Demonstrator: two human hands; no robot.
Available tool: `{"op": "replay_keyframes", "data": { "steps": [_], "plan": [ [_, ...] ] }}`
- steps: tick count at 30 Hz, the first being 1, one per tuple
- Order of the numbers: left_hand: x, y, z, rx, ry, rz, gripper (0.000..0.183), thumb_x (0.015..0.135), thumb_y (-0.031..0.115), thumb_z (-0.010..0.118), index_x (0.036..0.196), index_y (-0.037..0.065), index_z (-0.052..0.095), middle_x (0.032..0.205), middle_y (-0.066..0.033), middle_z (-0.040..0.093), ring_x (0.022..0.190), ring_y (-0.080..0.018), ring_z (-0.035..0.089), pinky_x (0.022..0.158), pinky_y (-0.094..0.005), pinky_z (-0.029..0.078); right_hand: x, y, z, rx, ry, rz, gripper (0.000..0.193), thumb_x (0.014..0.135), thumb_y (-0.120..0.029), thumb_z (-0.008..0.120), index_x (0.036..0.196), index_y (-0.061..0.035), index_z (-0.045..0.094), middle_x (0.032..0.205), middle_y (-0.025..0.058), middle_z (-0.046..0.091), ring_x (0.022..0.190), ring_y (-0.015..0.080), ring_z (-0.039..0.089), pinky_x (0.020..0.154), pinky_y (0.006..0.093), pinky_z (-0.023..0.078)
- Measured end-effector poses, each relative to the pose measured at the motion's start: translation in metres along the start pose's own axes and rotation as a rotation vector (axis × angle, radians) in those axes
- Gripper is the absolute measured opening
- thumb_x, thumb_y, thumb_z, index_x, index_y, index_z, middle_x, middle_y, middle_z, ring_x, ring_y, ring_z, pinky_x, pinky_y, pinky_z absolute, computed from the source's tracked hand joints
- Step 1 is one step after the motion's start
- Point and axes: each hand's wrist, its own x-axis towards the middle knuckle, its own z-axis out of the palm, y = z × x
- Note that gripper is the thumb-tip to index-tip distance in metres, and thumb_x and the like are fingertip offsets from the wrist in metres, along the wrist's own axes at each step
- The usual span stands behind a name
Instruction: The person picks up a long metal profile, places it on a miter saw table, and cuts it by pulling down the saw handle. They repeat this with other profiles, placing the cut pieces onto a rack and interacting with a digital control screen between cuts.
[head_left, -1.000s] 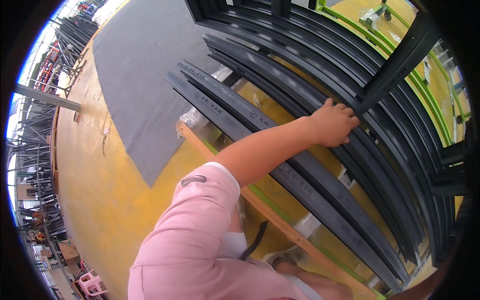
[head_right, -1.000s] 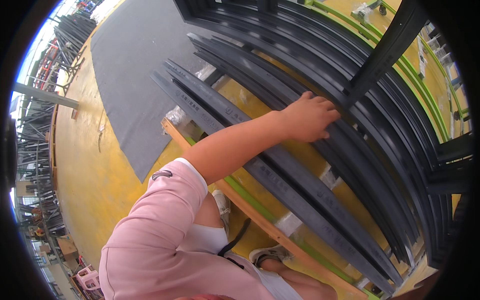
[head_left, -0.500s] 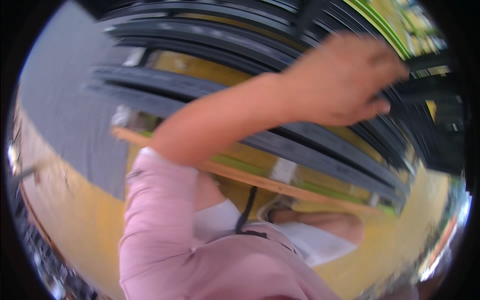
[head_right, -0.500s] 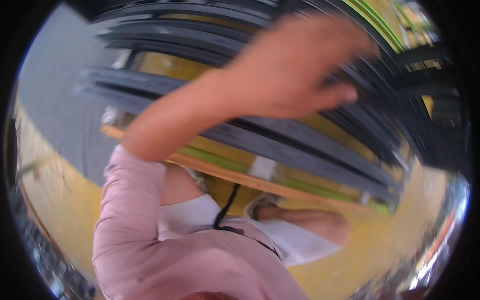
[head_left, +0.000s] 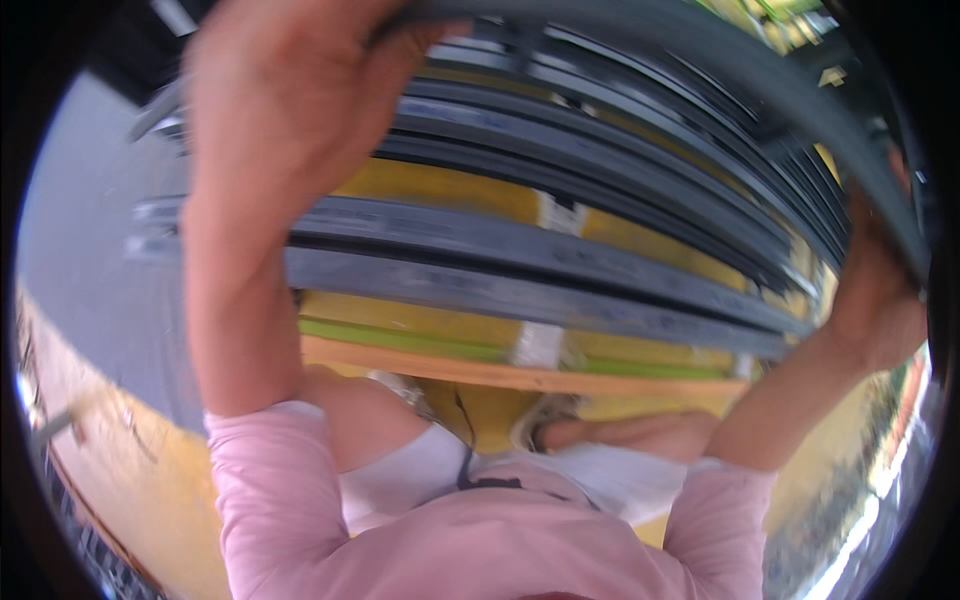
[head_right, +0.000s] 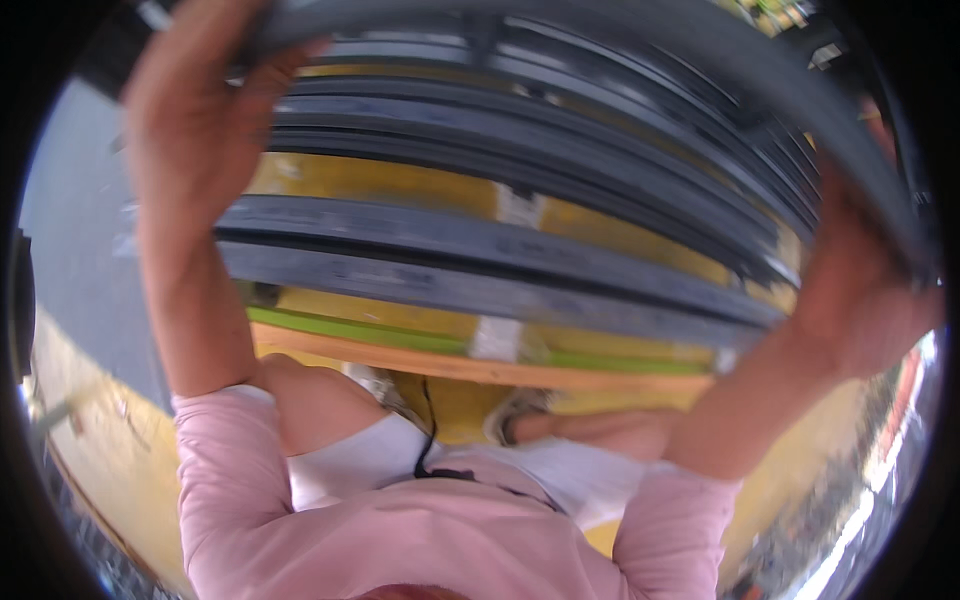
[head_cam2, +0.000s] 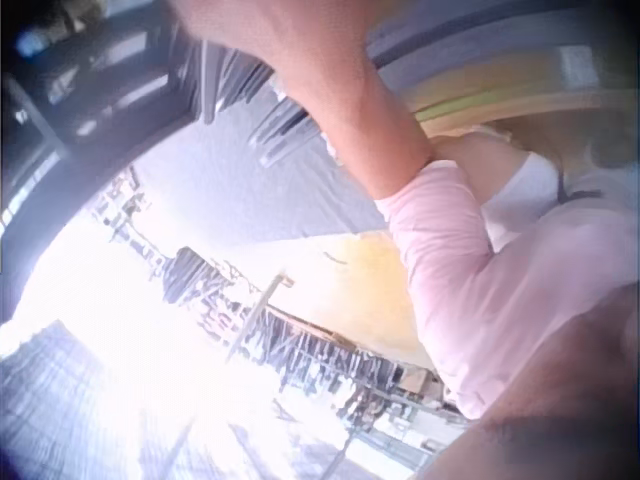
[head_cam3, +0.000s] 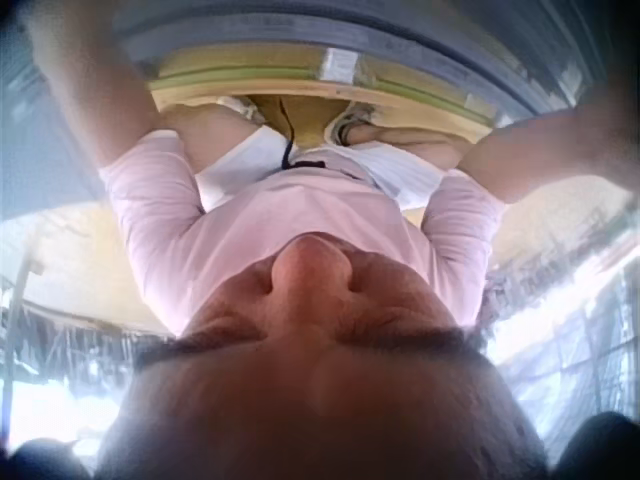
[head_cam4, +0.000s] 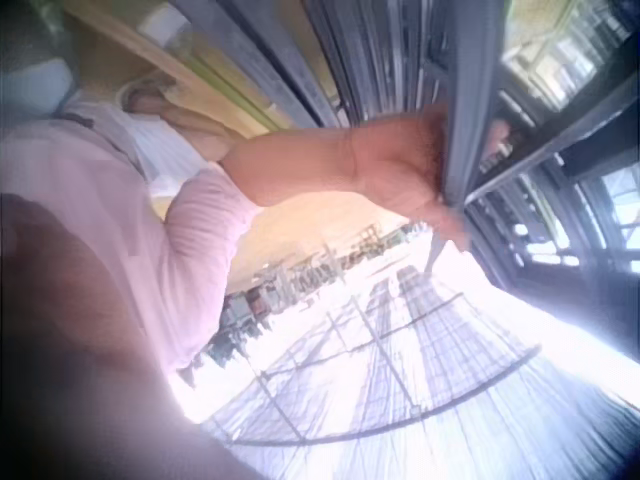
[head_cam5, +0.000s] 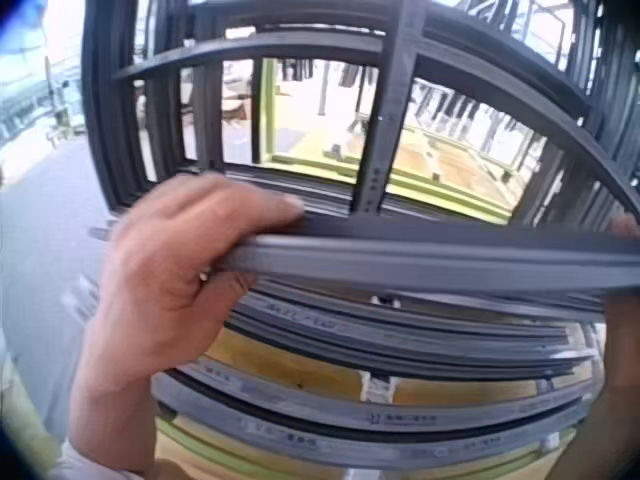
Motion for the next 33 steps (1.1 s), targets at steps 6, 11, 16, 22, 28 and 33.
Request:
{"op": "replay_keyframes", "data": {
  "steps": [6, 11, 16, 22, 28, 33],
  "plan": [
    [-0.038, -0.068, 0.031, 0.187, -0.434, -0.066, 0.033, 0.070, 0.005, 0.067, 0.102, 0.007, 0.062, 0.095, -0.0108, 0.064, 0.095, -0.0329, 0.060, 0.085, -0.0435, 0.047, -0.023, 0.040, -0.168, -0.027, 0.838, 0.280, 0.077, 0.088, -0.038, 0.060, 0.138, 0.0101, 0.027, 0.136, 0.0269, 0.040, 0.126, 0.0456, 0.041, 0.111, 0.0593, 0.025],
    [-0.044, -0.057, 0.059, -0.029, -0.578, -0.048, 0.023, 0.076, 0.013, 0.068, 0.097, 0.008, 0.061, 0.096, -0.0069, 0.059, 0.097, -0.0287, 0.059, 0.082, -0.0400, 0.045, -0.071, 0.102, -0.123, -0.096, 0.797, 0.602, 0.061, 0.090, -0.039, 0.055, 0.137, -0.0037, 0.036, 0.129, 0.0252, 0.044, 0.115, 0.0429, 0.048, 0.099, 0.0582, 0.043],
    [-0.046, -0.086, 0.071, -0.061, -0.607, -0.097, 0.022, 0.076, 0.016, 0.070, 0.094, 0.007, 0.062, 0.097, -0.0084, 0.058, 0.097, -0.0298, 0.058, 0.080, -0.0409, 0.047, -0.091, 0.151, -0.117, -0.019, 0.787, 0.912, 0.059, 0.093, -0.038, 0.052, 0.137, -0.0030, 0.036, 0.131, 0.0237, 0.039, 0.117, 0.0413, 0.047, 0.096, 0.0572, 0.049],
    [-0.058, -0.081, 0.083, -0.011, -0.775, -0.072, 0.043, 0.074, 0.024, 0.076, 0.110, 0.009, 0.059, 0.109, -0.0101, 0.057, 0.105, -0.0296, 0.058, 0.088, -0.0414, 0.045, -0.084, 0.154, -0.115, -0.150, 0.754, 0.901, 0.052, 0.096, -0.039, 0.045, 0.133, -0.0031, 0.042, 0.130, 0.0188, 0.044, 0.117, 0.0358, 0.049, 0.092, 0.0526, 0.053],
    [-0.051, -0.083, 0.087, -0.025, -0.889, -0.145, 0.035, 0.070, 0.019, 0.076, 0.100, 0.008, 0.062, 0.107, -0.0073, 0.058, 0.105, -0.0278, 0.057, 0.086, -0.0408, 0.045, -0.085, 0.148, -0.137, -0.213, 0.772, 0.861, 0.050, 0.097, -0.037, 0.043, 0.135, -0.0035, 0.043, 0.133, 0.0167, 0.046, 0.119, 0.0345, 0.050, 0.090, 0.0508, 0.054],
    [-0.045, -0.083, 0.083, -0.064, -0.753, -0.051, 0.027, 0.068, 0.013, 0.072, 0.093, 0.006, 0.063, 0.110, -0.0077, 0.056, 0.111, -0.0272, 0.052, 0.093, -0.0409, 0.041, -0.085, 0.146, -0.134, -0.190, 0.768, 0.852, 0.048, 0.099, -0.034, 0.041, 0.136, -0.0026, 0.042, 0.136, 0.0167, 0.044, 0.122, 0.0356, 0.048, 0.093, 0.0526, 0.053]
  ]
}}
